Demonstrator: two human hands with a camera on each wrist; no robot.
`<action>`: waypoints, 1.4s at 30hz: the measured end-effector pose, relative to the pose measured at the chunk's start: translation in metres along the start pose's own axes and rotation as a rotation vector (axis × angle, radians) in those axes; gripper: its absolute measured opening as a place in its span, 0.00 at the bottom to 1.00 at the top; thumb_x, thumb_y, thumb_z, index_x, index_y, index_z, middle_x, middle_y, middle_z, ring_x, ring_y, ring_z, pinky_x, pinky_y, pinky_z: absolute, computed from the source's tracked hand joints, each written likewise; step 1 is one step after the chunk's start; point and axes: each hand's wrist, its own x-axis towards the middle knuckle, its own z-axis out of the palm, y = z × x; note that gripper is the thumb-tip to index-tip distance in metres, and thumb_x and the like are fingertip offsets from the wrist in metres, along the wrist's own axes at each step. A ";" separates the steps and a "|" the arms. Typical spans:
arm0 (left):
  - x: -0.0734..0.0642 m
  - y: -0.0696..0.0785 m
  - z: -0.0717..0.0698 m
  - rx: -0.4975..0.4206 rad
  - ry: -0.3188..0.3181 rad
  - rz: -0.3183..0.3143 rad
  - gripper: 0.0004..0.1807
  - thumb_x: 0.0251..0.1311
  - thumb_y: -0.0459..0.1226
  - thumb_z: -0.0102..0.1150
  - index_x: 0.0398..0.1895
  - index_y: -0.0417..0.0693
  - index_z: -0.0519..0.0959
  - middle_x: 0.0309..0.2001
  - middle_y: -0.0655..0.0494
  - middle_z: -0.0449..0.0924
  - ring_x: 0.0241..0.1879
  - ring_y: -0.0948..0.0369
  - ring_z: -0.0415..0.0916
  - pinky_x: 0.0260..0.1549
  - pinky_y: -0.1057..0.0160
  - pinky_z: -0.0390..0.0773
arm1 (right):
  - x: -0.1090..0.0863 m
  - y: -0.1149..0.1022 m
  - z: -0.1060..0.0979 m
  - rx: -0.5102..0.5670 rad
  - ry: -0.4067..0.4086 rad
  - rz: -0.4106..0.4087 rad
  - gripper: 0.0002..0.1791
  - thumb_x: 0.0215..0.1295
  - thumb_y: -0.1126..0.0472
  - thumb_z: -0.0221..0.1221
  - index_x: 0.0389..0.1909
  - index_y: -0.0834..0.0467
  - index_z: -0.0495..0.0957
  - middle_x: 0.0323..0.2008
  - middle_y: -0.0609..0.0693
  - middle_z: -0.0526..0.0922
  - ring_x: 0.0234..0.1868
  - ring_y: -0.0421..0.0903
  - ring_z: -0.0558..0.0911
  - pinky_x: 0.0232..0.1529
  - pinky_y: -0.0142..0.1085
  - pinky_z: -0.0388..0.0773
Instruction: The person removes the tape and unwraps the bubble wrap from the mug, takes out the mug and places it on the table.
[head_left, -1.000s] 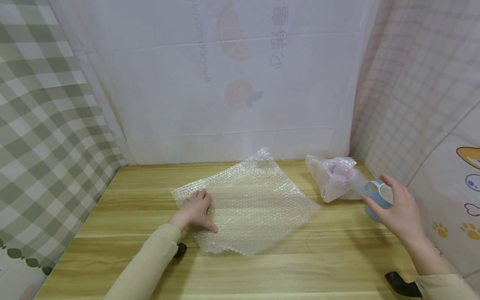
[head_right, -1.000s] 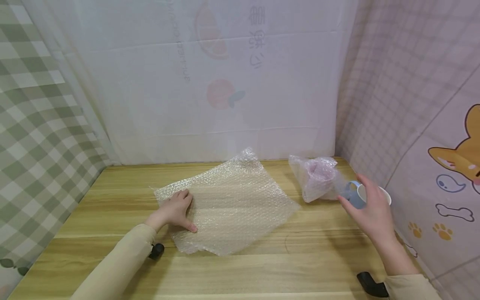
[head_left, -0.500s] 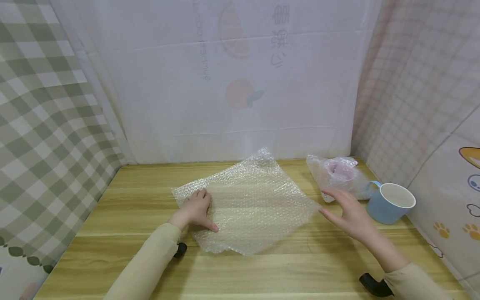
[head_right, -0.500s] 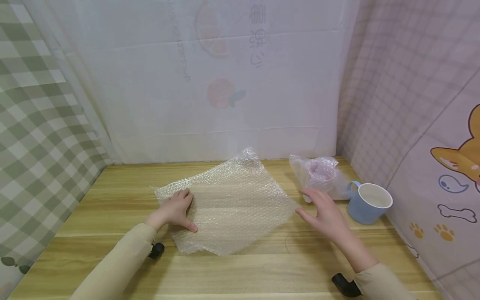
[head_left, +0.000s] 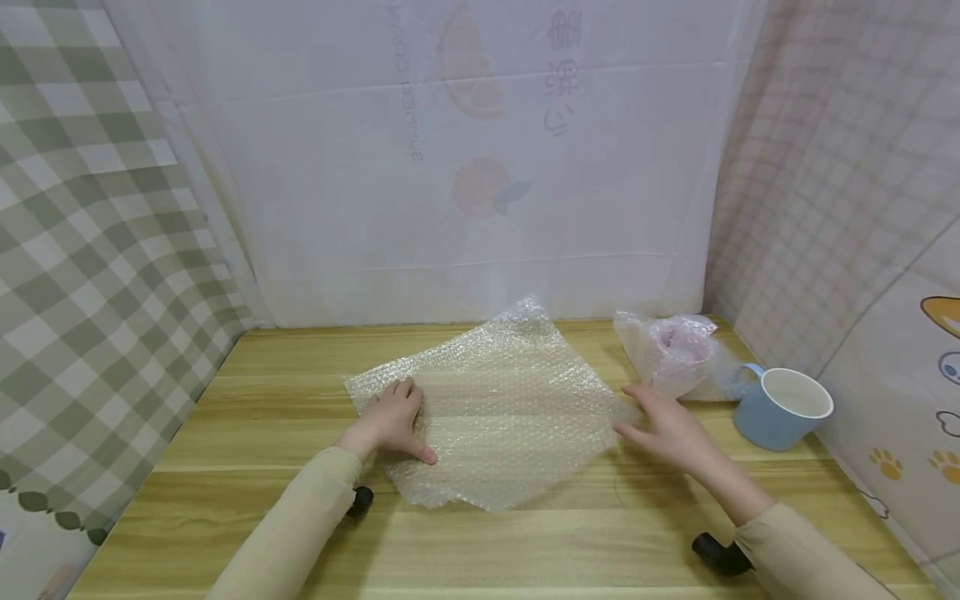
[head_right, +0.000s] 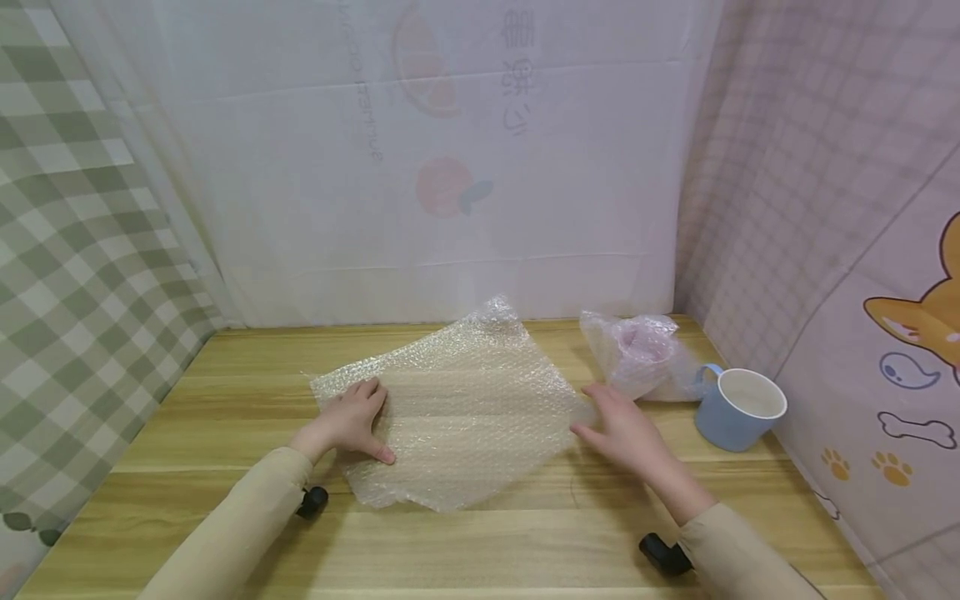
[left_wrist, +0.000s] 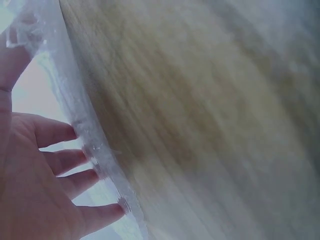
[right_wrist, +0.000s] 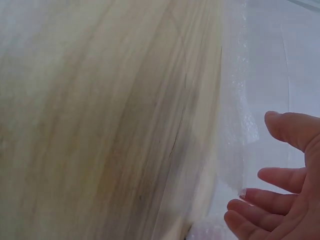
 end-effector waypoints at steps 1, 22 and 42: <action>0.000 0.000 0.000 0.000 -0.002 0.002 0.67 0.32 0.65 0.77 0.71 0.33 0.61 0.73 0.30 0.51 0.72 0.34 0.47 0.63 0.28 0.53 | 0.001 0.000 0.001 -0.007 -0.010 0.014 0.34 0.61 0.57 0.68 0.60 0.74 0.70 0.57 0.73 0.74 0.59 0.71 0.73 0.59 0.62 0.68; 0.004 -0.002 -0.010 -0.011 0.062 0.047 0.46 0.42 0.60 0.75 0.58 0.37 0.74 0.61 0.37 0.71 0.59 0.41 0.70 0.56 0.40 0.72 | 0.020 0.011 0.016 0.044 -0.044 0.107 0.25 0.59 0.69 0.64 0.53 0.82 0.70 0.38 0.66 0.81 0.42 0.63 0.81 0.46 0.57 0.77; 0.019 -0.048 -0.034 -0.099 0.169 -0.149 0.34 0.62 0.46 0.65 0.58 0.25 0.71 0.51 0.31 0.78 0.52 0.39 0.76 0.54 0.41 0.74 | 0.020 0.006 0.018 0.026 0.052 0.095 0.24 0.62 0.68 0.63 0.55 0.79 0.71 0.41 0.68 0.81 0.42 0.62 0.82 0.44 0.56 0.79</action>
